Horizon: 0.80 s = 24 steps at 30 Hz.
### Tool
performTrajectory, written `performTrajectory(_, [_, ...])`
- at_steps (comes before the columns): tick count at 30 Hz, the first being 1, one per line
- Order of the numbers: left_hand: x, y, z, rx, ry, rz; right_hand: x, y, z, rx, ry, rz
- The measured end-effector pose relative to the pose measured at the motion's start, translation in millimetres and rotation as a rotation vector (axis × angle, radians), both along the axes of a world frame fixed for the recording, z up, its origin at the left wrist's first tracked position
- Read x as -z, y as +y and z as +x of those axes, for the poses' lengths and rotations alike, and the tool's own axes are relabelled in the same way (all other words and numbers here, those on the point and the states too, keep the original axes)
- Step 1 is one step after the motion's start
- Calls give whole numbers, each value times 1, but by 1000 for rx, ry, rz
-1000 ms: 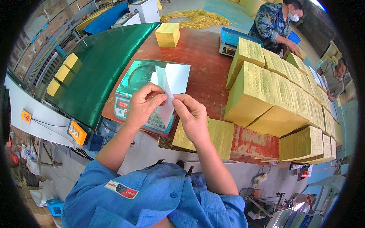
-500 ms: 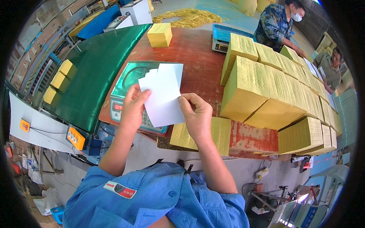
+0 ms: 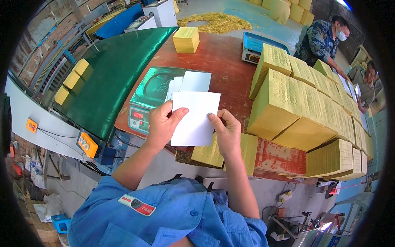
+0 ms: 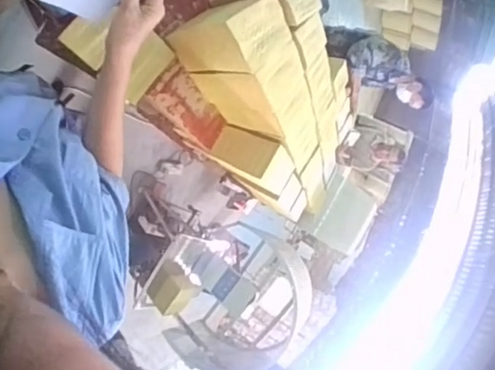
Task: Weigh stacks of paper, adjust count to reach target weight, add labels, and use a strapping machine to secure them.
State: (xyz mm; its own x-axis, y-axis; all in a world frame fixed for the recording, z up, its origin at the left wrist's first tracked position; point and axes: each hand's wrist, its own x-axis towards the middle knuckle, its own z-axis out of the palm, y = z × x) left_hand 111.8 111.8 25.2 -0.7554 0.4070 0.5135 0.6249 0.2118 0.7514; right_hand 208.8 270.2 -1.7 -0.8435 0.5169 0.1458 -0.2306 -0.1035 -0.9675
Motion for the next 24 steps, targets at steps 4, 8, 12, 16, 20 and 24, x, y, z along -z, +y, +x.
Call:
performTrajectory(4, [0,4,2,40,-26,54,14,-3,-3,22,-88,15])
performTrajectory(8, [16,-2,-4,24,-117,-9,28,-11,-6,35,-121,-22])
performTrajectory(12, [23,-7,-9,-118,85,60,45,-7,-9,111,-118,-62])
performTrajectory(16, [11,-23,19,-38,237,-79,29,-20,-12,242,-32,153])
performTrajectory(20, [13,-16,25,194,-76,4,-4,-38,-6,19,27,177])
performTrajectory(24, [17,-15,17,264,-196,147,-10,-40,-10,-99,151,38])
